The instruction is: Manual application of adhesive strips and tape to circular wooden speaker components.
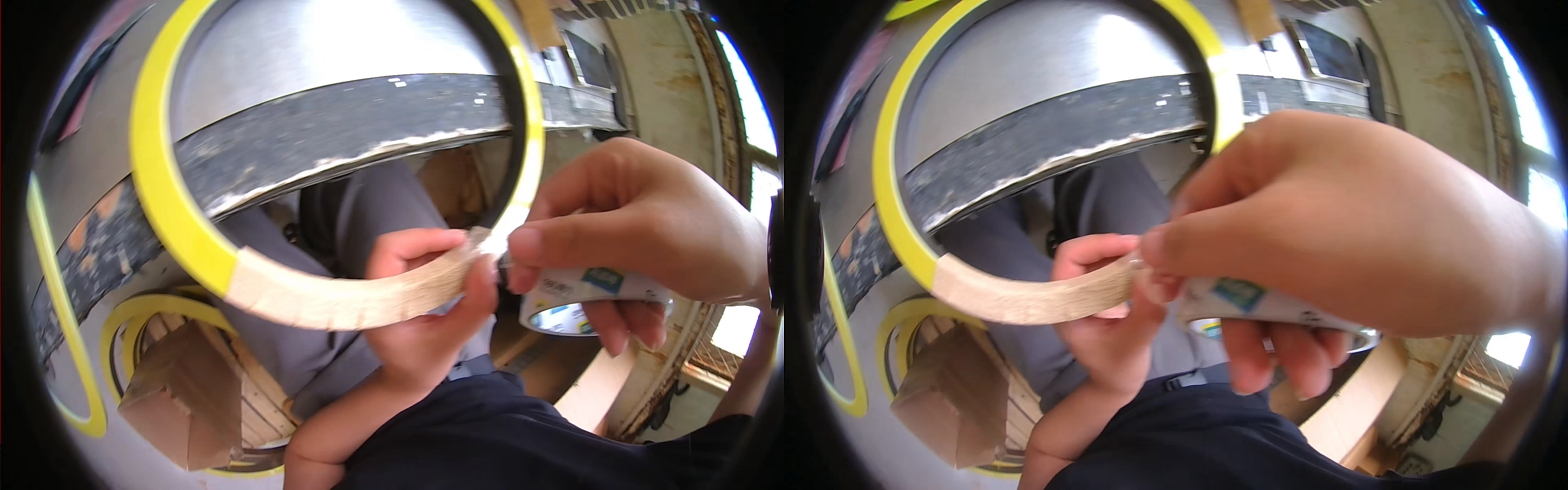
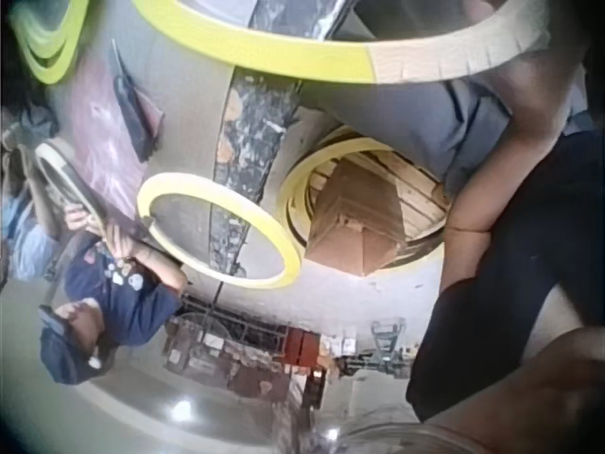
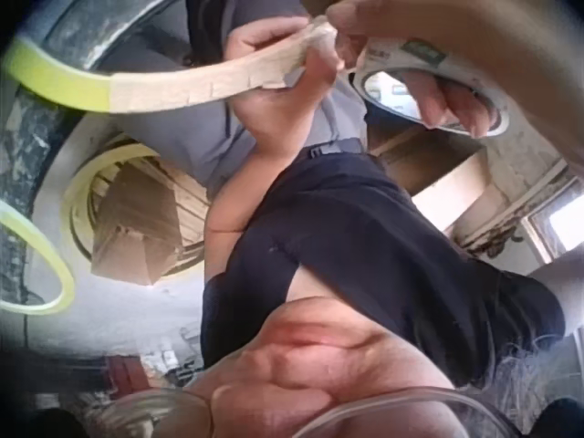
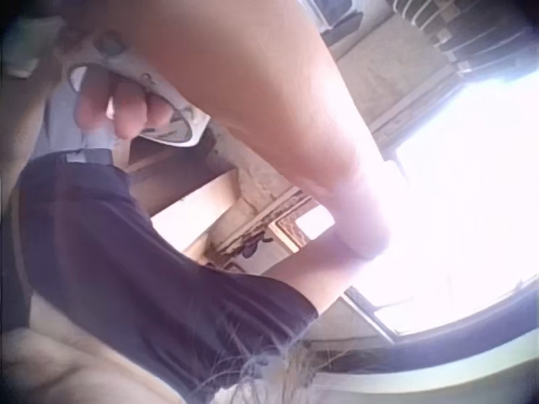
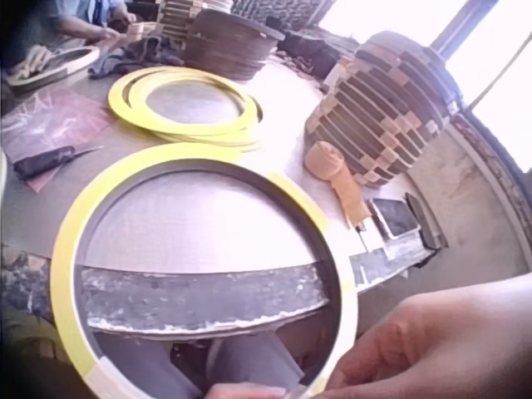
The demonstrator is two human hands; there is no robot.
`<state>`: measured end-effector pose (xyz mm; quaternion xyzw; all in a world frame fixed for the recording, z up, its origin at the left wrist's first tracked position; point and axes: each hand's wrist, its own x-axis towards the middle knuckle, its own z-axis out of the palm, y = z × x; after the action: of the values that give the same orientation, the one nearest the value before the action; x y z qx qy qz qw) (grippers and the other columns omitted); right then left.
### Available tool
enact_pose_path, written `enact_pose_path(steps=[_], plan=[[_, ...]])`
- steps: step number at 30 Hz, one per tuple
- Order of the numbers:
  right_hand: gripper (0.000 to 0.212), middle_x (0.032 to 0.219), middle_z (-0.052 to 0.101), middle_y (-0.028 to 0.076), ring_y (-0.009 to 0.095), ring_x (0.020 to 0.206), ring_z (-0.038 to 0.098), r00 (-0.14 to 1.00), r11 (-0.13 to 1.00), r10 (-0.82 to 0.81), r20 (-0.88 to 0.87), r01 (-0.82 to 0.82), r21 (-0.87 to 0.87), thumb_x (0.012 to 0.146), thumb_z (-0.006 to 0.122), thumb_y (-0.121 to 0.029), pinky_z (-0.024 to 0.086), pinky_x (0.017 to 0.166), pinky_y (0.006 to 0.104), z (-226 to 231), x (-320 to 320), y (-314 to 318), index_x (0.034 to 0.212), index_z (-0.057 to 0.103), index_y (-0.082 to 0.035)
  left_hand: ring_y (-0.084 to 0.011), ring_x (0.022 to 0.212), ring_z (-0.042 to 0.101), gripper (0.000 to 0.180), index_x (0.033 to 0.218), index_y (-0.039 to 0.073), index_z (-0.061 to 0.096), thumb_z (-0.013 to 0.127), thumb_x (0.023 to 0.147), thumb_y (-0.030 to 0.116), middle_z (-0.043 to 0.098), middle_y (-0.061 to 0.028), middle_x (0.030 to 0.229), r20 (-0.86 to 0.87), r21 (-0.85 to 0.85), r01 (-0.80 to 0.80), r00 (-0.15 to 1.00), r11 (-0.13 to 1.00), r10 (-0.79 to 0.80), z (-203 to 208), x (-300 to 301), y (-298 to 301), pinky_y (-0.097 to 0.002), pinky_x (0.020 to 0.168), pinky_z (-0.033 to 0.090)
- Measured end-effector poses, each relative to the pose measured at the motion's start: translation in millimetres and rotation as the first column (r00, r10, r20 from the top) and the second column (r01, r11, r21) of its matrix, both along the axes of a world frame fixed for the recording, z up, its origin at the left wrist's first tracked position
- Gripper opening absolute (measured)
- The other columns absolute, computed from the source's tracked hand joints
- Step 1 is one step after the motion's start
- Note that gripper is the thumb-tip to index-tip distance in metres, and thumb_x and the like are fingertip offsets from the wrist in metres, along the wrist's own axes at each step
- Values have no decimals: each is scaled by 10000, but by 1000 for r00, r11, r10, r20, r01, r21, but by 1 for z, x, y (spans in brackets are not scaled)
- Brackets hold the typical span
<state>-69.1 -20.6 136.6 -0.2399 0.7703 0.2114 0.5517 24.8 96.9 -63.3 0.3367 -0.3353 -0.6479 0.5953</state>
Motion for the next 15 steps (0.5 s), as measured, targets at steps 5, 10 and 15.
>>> enact_pose_path(steps=[5,10,15], plan=[[324,630,677,104,122,448,635,923,898,-343,-172,376,228,1033,613,-260,486,379,236,-5,17,-30,1028,708,49,-106,877,666,398,1160,-21,563,791,835,-59,686,-104,991,-5,-29,19,1000,999,-19,-5,2,2,-235,786,541],[316,609,669,85,109,453,632,948,969,-48,-314,120,215,1046,604,-252,481,394,225,-6,43,-19,1029,703,48,-171,832,694,446,1182,-23,567,824,819,-5,697,-157,989,84,-227,70,995,971,-53,-16,6,-7,-278,732,553],[294,606,664,71,98,468,632,930,873,-237,-280,331,360,1051,598,-231,481,412,216,-14,14,-31,1043,693,48,-226,785,713,522,1211,1,570,861,778,-8,707,-150,944,201,-354,180,973,918,-113,-22,18,-24,-312,706,565]])
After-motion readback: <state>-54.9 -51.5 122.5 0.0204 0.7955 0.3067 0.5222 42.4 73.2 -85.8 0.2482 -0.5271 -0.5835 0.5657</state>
